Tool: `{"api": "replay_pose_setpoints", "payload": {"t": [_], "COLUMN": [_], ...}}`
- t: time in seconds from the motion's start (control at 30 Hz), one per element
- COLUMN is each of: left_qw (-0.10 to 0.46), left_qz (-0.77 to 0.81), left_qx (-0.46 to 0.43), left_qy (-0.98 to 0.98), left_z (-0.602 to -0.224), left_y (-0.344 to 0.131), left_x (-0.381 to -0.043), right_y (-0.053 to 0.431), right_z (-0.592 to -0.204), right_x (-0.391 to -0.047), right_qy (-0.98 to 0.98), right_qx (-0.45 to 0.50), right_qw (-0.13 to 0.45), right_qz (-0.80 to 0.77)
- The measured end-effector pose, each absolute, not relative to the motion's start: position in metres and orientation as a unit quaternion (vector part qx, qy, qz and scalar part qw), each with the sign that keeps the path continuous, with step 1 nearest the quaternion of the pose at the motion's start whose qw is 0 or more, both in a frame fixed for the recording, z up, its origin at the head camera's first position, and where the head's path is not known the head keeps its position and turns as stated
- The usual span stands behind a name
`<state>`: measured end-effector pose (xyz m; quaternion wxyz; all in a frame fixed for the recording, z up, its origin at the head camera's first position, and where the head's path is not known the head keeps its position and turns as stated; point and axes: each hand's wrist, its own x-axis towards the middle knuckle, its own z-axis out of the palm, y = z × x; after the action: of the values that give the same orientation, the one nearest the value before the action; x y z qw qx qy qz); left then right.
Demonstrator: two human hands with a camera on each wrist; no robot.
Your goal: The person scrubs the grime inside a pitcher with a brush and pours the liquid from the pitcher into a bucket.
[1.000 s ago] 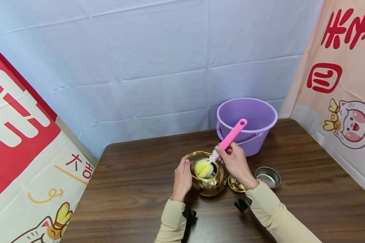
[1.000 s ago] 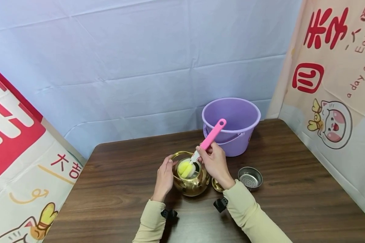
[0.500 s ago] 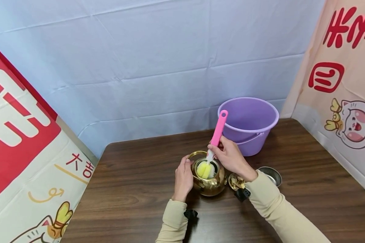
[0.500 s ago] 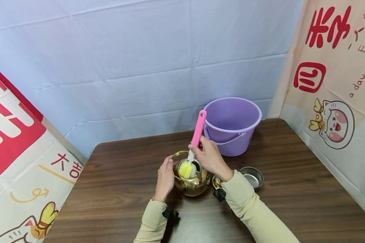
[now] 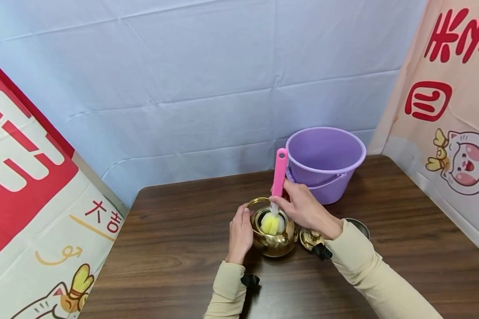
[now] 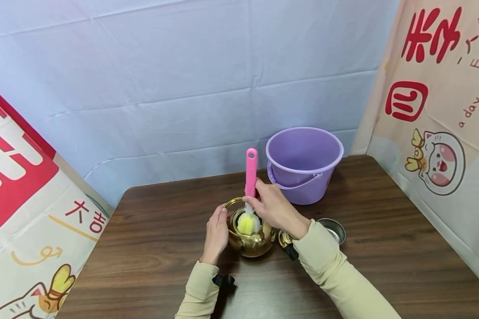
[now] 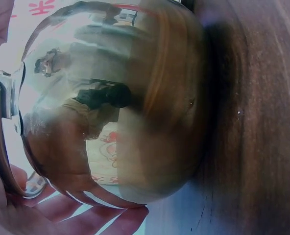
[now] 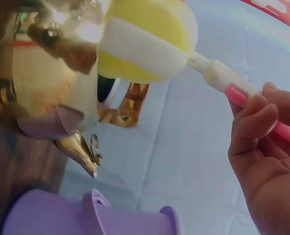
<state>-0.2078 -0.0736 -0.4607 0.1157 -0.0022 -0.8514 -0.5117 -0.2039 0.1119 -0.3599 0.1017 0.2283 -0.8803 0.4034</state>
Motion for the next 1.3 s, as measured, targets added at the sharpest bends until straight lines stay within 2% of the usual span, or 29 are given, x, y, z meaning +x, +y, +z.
{"api": "replay_pose_setpoints", "payload": {"t": [0.73,1.3], "left_qw": [0.093,0.087], "left_qz": [-0.511,-0.501], "left_qx": [-0.036,-0.055], "left_qy": [-0.854,-0.859], "left_z": [-0.459,-0.46], "left_y": [-0.08,-0.082], "left_x": [-0.208,-0.21], "right_y": [0.11,0.108], "right_z": [-0.348,-0.361], "right_x": [-0.187,-0.177], "right_qy": [-0.873,-0.855], "right_qx": [0.353,0.368], "right_qw": [0.152,0.258], "right_qz": [0.302,0.26]}}
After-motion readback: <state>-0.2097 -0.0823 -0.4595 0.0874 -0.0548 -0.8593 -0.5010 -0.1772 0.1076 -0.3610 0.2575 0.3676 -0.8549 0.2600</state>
